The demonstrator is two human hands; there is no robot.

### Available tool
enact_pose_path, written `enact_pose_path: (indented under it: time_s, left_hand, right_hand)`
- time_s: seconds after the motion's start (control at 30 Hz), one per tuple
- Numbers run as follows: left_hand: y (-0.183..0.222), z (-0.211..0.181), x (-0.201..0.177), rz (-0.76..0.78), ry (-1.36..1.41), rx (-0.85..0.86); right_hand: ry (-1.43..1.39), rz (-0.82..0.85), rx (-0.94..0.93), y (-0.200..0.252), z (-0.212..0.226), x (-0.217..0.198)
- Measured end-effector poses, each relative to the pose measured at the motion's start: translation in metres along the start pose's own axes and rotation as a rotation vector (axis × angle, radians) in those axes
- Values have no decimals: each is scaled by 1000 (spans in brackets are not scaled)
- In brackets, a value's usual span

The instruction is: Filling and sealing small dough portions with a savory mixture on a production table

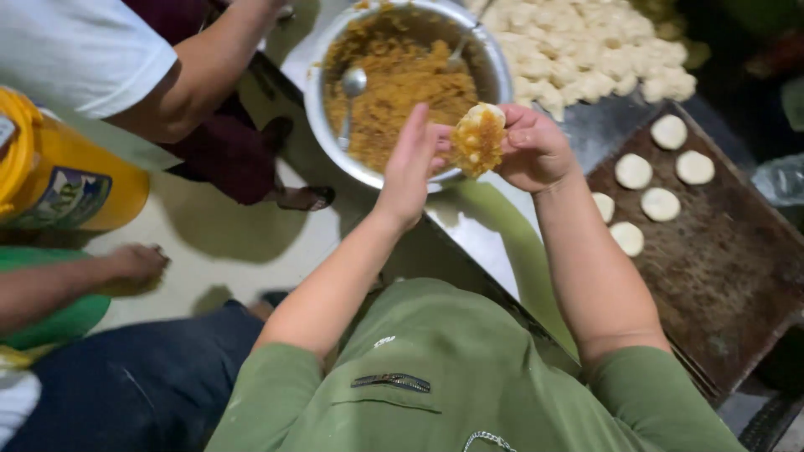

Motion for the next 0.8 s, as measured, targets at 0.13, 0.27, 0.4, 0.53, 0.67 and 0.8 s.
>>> enact_pose_path:
  time_s: [0.13,0.27,0.4,0.53,0.67,0.8]
  left_hand:
    - [9,41,84,180,479,-505]
    - [52,62,112,92,509,-708]
    - [88,61,135,59,402,-643]
    - [103,75,127,62,-282,-425]
    - [112,121,122,141,-400,-333]
    - [122,127,126,129,-316,-487]
  right_hand:
    - [191,-87,-35,57,24,11]
    - [696,-316,-18,110,45,-36]
    - [662,-361,-50,152,36,-74]
    - [1185,-546,-40,179,43,-89]
    - [1376,-241,11,201,30,-29]
    - [1441,-204,127,231,0,-34]
Point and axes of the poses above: each hand's wrist, its own y-axis away from the middle knuckle, its own x-axis out of the palm, z = x × y, the point moved 8 cm from there along -y, towards the middle knuckle, and after that the axes turned 7 degrees about -y, right-handed, at the moved point
